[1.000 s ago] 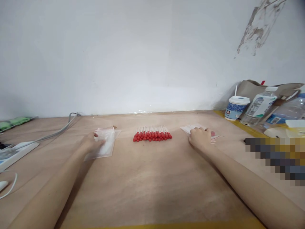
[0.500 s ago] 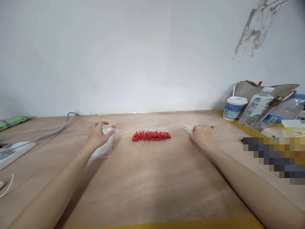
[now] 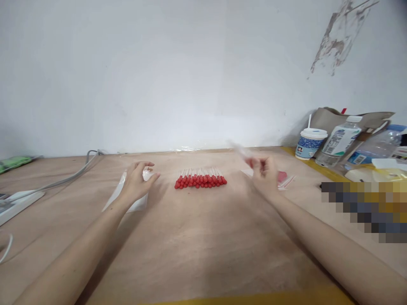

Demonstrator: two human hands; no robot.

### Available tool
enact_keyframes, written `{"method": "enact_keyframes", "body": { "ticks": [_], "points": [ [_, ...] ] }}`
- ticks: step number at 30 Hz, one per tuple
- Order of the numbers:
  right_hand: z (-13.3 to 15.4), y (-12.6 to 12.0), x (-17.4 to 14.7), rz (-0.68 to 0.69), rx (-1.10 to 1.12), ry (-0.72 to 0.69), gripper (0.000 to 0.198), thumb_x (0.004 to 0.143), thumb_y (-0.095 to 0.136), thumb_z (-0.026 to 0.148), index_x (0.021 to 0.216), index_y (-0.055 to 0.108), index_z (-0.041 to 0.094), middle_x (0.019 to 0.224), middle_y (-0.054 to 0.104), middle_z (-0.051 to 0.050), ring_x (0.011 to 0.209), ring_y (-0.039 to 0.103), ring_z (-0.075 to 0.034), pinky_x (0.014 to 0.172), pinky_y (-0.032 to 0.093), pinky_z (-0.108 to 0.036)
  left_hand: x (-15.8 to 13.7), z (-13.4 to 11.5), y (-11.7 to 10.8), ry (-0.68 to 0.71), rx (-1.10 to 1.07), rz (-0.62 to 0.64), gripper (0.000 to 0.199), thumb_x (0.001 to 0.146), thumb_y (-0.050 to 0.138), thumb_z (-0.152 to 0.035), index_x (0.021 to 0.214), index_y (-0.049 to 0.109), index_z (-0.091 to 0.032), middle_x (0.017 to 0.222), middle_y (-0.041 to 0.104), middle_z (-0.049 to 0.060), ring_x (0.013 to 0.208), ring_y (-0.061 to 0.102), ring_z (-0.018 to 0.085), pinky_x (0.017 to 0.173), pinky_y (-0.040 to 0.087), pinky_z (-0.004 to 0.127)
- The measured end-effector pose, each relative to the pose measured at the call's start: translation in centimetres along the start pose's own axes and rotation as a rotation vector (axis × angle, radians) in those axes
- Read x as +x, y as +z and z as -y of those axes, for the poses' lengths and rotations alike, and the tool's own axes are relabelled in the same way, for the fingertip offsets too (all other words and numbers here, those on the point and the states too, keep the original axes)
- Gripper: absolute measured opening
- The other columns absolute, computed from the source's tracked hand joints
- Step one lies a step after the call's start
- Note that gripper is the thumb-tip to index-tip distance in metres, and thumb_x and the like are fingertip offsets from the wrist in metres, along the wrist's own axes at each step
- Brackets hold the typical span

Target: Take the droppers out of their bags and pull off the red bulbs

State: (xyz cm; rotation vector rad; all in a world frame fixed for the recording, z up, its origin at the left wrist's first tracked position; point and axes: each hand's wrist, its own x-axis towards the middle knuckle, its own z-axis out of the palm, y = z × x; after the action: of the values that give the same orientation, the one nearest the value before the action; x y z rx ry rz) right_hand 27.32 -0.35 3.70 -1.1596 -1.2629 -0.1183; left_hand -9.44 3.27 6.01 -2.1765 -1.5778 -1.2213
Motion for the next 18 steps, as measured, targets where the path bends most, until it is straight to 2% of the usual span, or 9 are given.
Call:
{"method": "enact_keyframes", "body": {
  "ticks": [3,5,7,10,12,15,18],
  "points": [
    [3.1,0.5,-3.1,0.323,0.130,-0.177,0.012,0.084,0.042,0.030,0.079,0.048,0.021,0.084,0.061,-0.006,0.075,0.057,-0.016,0.067,0.044,-0.029,-1.8,-3.6,0.6,0.144,-0.150,-0.163,0.011,0.078,0.053,-0.028,0.084,0.055,-0.020,0.090,0.058,0.003,0.090,0.054,0.018,0.087,0.040,0.033],
    [4.5,0.6,-5.1,0.568,0.136,-0.282,0.011,0.085,0.040,0.024,0.079,0.049,0.022,0.088,0.062,-0.006,0.084,0.058,-0.018,0.075,0.044,-0.032,-3.4,-6.2,0.9,0.234,-0.271,-0.114,0.008,0.078,0.054,-0.024,0.084,0.054,-0.019,0.085,0.059,0.002,0.086,0.055,0.016,0.085,0.041,0.032],
    [5.1,0.8,-6.7,0.753,0.143,-0.358,0.013,0.086,0.038,0.022,0.082,0.051,0.022,0.091,0.062,-0.007,0.087,0.057,-0.018,0.078,0.044,-0.034,-5.0,-8.4,1.2,0.269,-0.398,0.009,0.009,0.080,0.052,-0.022,0.088,0.053,-0.019,0.087,0.059,0.003,0.086,0.056,0.016,0.083,0.043,0.031],
    [5.0,1.3,-8.0,0.845,0.215,-0.404,0.018,0.087,0.035,0.021,0.080,0.051,0.020,0.085,0.060,-0.007,0.081,0.056,-0.017,0.073,0.045,-0.033,-6.6,-10.4,1.5,0.313,-0.516,0.296,0.015,0.083,0.048,-0.021,0.097,0.053,-0.019,0.097,0.058,0.006,0.093,0.055,0.017,0.083,0.044,0.031],
    [4.8,1.3,-8.0,0.933,0.303,-0.433,0.016,0.086,0.041,0.025,0.078,0.053,0.019,0.085,0.060,-0.007,0.082,0.055,-0.016,0.074,0.045,-0.032,-7.1,-11.0,1.6,0.347,-0.538,0.505,0.023,0.084,0.047,-0.022,0.106,0.051,-0.020,0.106,0.056,0.007,0.098,0.053,0.017,0.085,0.044,0.031],
    [4.6,0.8,-6.8,1.065,0.433,-0.366,0.016,0.081,0.053,0.033,0.078,0.059,0.018,0.086,0.061,-0.006,0.085,0.056,-0.015,0.078,0.044,-0.030,-7.4,-11.1,1.5,0.368,-0.533,0.696,0.035,0.084,0.049,-0.026,0.118,0.046,-0.022,0.119,0.051,0.007,0.108,0.049,0.019,0.092,0.041,0.033],
    [3.5,0.2,-5.2,0.981,0.318,-0.054,0.026,0.083,0.046,0.036,0.076,0.061,0.017,0.077,0.062,-0.004,0.074,0.057,-0.014,0.071,0.045,-0.028,-7.3,-11.0,1.4,0.362,-0.496,0.747,0.042,0.084,0.049,-0.030,0.125,0.041,-0.024,0.128,0.046,0.006,0.116,0.044,0.020,0.097,0.038,0.036]
  ]
}}
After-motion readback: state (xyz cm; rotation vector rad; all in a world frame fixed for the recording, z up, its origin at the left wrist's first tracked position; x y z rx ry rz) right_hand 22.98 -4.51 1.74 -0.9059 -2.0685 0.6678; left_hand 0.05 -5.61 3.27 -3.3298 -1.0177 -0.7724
